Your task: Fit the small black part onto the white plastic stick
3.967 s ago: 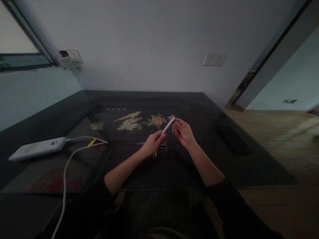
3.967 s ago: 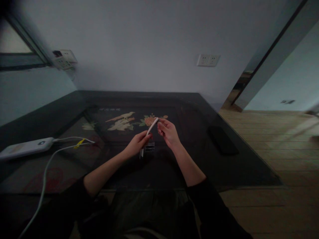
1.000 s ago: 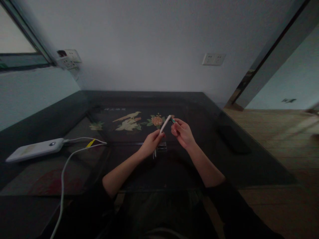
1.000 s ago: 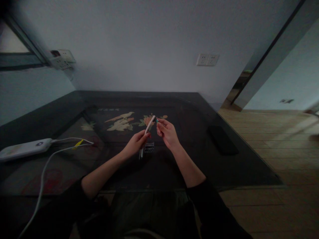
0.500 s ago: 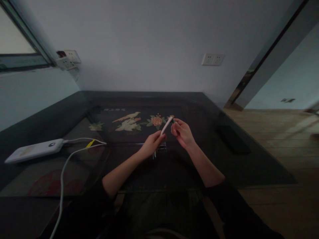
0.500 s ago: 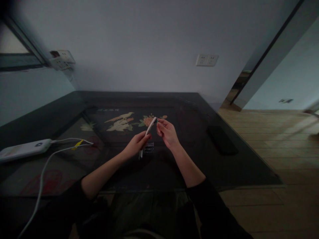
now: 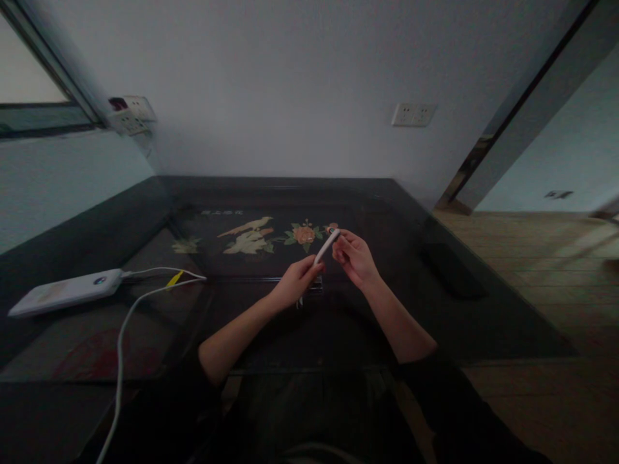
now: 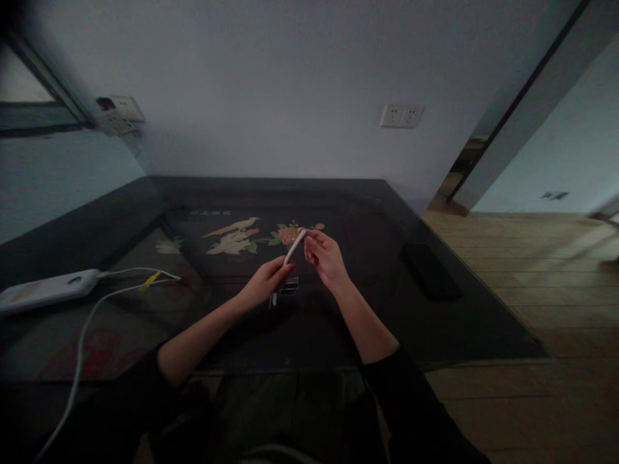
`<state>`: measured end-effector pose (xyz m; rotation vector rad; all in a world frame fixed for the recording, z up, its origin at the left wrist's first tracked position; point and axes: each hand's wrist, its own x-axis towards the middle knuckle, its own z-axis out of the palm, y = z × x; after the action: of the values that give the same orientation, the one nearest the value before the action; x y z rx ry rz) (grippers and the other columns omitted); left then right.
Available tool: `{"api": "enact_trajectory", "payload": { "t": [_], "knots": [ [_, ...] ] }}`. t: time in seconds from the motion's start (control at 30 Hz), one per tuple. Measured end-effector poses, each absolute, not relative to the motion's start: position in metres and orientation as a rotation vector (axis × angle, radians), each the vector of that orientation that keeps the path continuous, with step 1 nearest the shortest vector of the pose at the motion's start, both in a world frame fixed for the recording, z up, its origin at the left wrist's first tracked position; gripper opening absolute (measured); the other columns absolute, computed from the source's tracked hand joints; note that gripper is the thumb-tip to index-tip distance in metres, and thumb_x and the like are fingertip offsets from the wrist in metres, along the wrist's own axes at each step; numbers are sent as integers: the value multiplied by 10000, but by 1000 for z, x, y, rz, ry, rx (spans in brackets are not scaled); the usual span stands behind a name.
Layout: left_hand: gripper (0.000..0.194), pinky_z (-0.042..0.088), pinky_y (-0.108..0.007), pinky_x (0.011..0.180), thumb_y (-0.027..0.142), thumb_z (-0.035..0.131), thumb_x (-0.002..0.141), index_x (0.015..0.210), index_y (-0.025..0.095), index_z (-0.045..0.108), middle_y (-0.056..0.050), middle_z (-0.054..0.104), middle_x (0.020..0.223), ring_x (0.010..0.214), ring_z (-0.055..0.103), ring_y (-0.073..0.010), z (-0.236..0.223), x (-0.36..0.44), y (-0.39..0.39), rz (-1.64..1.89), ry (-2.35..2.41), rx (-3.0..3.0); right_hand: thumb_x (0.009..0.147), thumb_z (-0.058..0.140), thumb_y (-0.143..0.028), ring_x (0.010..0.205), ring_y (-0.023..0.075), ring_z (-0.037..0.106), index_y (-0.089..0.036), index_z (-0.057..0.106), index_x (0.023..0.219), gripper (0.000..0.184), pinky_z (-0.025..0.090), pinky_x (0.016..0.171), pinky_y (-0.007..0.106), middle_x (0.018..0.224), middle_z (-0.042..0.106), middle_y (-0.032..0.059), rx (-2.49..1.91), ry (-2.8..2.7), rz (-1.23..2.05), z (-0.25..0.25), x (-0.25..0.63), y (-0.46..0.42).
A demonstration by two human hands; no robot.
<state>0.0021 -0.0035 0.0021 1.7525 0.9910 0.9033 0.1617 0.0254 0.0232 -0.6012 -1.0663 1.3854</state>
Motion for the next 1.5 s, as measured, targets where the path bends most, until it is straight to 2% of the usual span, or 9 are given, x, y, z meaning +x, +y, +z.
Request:
{"api": "enact_trajectory", "payload": {
  "t": [0.23, 0.5, 0.7, 0.93, 1.17, 1.5],
  "knots": [
    [306, 239, -182, 421, 452, 408, 882, 837, 163, 499, 77, 330, 521, 426, 300, -65, 2, 0, 1, 963, 1029, 1675, 586, 796, -434, 404, 48, 309, -201, 620, 845, 390, 207, 401, 222, 461, 422, -97, -591, -1075, 1386, 22, 161, 26],
    [302, 265, -184, 446, 450, 411, 883, 840, 166, 505, 72, 361, 539, 447, 325, -67, 4, 3, -6, 911, 957, 1744, 639, 770, -405, 427, 52, 316, -185, 651, 856, 331, 218, 418, 230, 484, 422, -82, -588, -1079, 1381, 22, 162, 26],
    [309, 264, -190, 446, 456, 404, 882, 830, 168, 504, 72, 349, 531, 447, 325, -74, 0, -1, 2, 968, 1071, 1693, 609, 792, -397, 410, 53, 324, -198, 632, 859, 357, 210, 412, 223, 469, 439, -86, -573, -1087, 1397, 20, 162, 27],
    [308, 283, -191, 466, 454, 397, 887, 849, 167, 501, 73, 358, 537, 468, 342, -75, 3, 4, -8, 897, 988, 1775, 683, 749, -380, 418, 41, 323, -183, 657, 856, 278, 222, 422, 221, 474, 415, -86, -553, -1104, 1375, 20, 162, 27],
    [327, 282, -190, 457, 463, 384, 887, 846, 165, 511, 73, 360, 532, 453, 342, -75, 1, 0, 1, 946, 1061, 1728, 625, 786, -391, 403, 45, 327, -200, 637, 868, 342, 208, 405, 220, 471, 441, -91, -542, -1085, 1393, 18, 162, 28],
    [319, 269, -184, 455, 459, 398, 889, 840, 163, 507, 73, 349, 533, 461, 329, -73, 2, 1, -2, 950, 1011, 1737, 660, 767, -374, 413, 44, 323, -189, 649, 863, 299, 211, 416, 222, 477, 433, -84, -542, -1085, 1392, 18, 162, 28]
  ]
}}
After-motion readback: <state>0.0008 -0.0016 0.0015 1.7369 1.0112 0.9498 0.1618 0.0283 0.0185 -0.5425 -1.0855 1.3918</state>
